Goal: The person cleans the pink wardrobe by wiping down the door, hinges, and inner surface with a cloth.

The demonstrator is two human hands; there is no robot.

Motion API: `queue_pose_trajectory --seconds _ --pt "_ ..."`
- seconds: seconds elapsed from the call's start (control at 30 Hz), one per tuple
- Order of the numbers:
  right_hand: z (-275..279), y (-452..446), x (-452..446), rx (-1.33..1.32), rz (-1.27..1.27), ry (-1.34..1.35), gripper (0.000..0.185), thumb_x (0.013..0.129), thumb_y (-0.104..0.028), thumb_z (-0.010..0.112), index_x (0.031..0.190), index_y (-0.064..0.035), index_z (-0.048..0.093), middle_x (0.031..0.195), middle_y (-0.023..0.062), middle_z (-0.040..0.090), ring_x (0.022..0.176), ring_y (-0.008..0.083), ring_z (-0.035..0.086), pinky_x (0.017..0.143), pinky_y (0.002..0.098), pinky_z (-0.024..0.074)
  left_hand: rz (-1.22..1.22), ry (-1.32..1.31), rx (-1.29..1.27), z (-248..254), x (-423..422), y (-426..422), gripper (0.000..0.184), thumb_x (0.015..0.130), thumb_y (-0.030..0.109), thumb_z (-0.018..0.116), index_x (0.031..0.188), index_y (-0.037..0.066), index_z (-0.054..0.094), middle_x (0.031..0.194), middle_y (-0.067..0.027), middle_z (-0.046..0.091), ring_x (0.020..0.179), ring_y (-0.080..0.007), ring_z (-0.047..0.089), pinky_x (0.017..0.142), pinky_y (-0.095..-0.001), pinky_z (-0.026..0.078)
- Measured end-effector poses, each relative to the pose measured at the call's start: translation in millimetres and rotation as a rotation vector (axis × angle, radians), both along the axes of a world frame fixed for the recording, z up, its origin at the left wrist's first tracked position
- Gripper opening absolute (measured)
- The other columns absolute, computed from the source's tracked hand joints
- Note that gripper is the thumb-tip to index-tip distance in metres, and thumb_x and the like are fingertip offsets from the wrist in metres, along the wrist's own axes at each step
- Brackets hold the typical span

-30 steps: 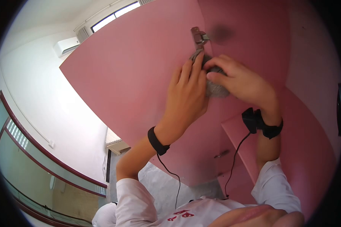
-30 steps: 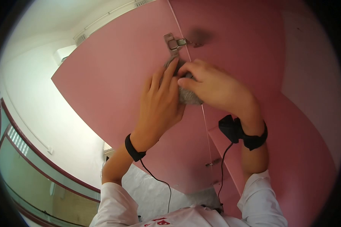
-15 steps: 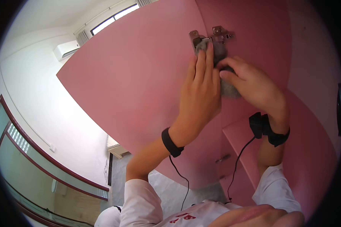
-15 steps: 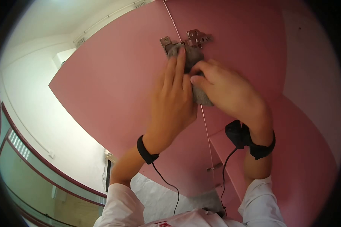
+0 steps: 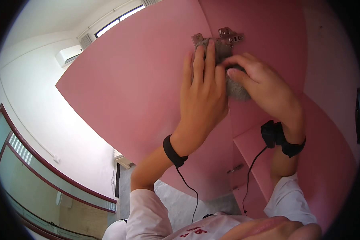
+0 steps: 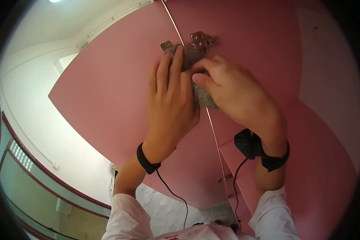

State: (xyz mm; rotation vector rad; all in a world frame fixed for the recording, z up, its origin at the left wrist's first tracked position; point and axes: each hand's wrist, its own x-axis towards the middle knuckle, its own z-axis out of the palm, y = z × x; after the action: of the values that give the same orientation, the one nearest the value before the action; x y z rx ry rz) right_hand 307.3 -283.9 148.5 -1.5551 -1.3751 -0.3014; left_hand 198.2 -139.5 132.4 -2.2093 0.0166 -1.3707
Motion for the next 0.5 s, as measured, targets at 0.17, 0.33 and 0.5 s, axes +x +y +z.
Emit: queue_pose_trajectory --seconds 0.17,0.33,0.5 --pt "8 -10 3 -0.108 0.011 -0.045 0.033 0.105 -0.025 0.058 0.123 0.0013 0.067 0.114 0.0204 0.068 0.103 0.0387 0.068 0.091 0.0424 0.0533 -0.103 0.058 -0.069 9 -9 -14 0.041 0.075 0.003 0.07 0.113 -0.005 0.06 0.152 -0.0286 0.049 0.143 -0.0483 0.043 0.119 -0.0573 0.037" --pt "2 1 21 0.172 -0.039 -0.067 0.034 0.106 -0.027 0.059 0.12 0.0031 0.067 0.109 0.0208 0.068 0.1 0.0375 0.068 0.088 0.0425 0.0531 -0.183 0.079 -0.092 23 17 -4 0.043 0.073 0.001 0.069 0.113 -0.011 0.062 0.149 -0.0321 0.05 0.144 -0.0477 0.043 0.12 -0.0548 0.038" --pt "-2 -12 29 -0.052 0.001 -0.025 0.033 0.107 -0.026 0.058 0.116 0.0043 0.066 0.104 0.0205 0.068 0.095 0.0338 0.069 0.084 0.0417 0.053 -0.172 0.053 -0.013 -2 20 -12 0.042 0.074 -0.002 0.066 0.114 -0.01 0.058 0.148 -0.0343 0.05 0.143 -0.0507 0.043 0.121 -0.054 0.038"
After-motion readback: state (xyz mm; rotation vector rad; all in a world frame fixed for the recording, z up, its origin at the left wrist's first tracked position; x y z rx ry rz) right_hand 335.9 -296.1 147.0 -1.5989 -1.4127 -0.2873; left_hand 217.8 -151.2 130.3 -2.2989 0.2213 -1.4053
